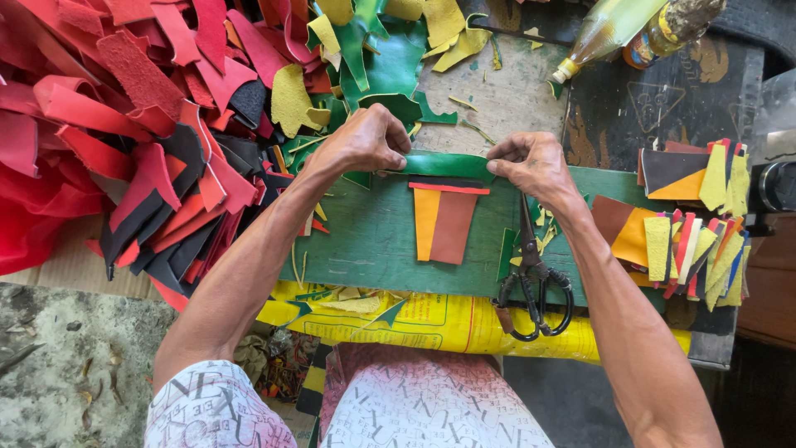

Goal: The person cuts and stacks small pieces of colored leather on a green workbench using shears. They repeatedly trim green leather pieces, align them with other colored pieces, and place the finished stacks aside.

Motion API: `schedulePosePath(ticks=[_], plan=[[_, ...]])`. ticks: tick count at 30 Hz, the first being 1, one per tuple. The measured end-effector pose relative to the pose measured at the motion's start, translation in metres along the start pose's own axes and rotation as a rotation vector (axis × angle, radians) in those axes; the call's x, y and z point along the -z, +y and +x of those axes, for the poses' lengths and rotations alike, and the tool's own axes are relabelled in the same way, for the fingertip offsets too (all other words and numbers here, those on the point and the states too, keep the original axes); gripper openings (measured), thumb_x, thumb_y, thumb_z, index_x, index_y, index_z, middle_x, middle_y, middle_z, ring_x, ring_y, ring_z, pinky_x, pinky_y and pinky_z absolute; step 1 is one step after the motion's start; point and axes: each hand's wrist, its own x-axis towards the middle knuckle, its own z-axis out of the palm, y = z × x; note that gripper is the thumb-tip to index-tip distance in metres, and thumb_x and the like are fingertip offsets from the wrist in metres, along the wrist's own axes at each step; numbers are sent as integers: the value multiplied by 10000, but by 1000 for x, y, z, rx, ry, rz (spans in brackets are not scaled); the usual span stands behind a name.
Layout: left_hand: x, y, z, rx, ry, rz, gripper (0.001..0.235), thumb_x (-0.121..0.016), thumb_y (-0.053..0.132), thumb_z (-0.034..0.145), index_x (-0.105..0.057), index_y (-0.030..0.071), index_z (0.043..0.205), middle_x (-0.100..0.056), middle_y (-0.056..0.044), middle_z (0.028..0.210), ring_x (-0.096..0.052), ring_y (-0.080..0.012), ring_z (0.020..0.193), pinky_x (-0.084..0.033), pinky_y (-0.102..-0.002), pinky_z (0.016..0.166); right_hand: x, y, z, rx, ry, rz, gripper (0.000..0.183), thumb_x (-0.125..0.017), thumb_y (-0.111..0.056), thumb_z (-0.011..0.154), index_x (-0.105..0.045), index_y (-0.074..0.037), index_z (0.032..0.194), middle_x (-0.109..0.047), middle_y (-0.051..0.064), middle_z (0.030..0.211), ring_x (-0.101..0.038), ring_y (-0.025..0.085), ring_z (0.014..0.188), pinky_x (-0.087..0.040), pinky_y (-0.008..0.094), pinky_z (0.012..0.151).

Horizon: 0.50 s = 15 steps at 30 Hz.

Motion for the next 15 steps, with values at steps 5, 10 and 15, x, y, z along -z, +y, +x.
schedulePosePath(ticks=[5,10,15], plan=[[-1,0,0,-3,9,-50,267,-766,54,714,-753,-48,960,-763,-103,771,-741,-135,608,-615,-290,574,1,-2,-1,24,7,-32,186,-799,-83,811,-783,-36,990,-724,18,794,-630,69,728,-525,248,661],[-2,0,0,1,23,4,239,-768,51,716,-760,-53,932,-767,-123,757,-735,-146,602,-598,-292,586,2,-5,0,-7,-4,-62,195,-784,-81,810,-789,-37,1000,-720,32,778,-630,78,709,-525,251,655],[-2,0,-1,-5,38,11,252,-778,57,717,-759,-48,945,-768,-123,763,-736,-146,602,-595,-294,587,4,-6,2,-17,-15,-68,209,-782,-85,799,-788,-35,1002,-733,42,785,-653,80,718,-537,248,667]])
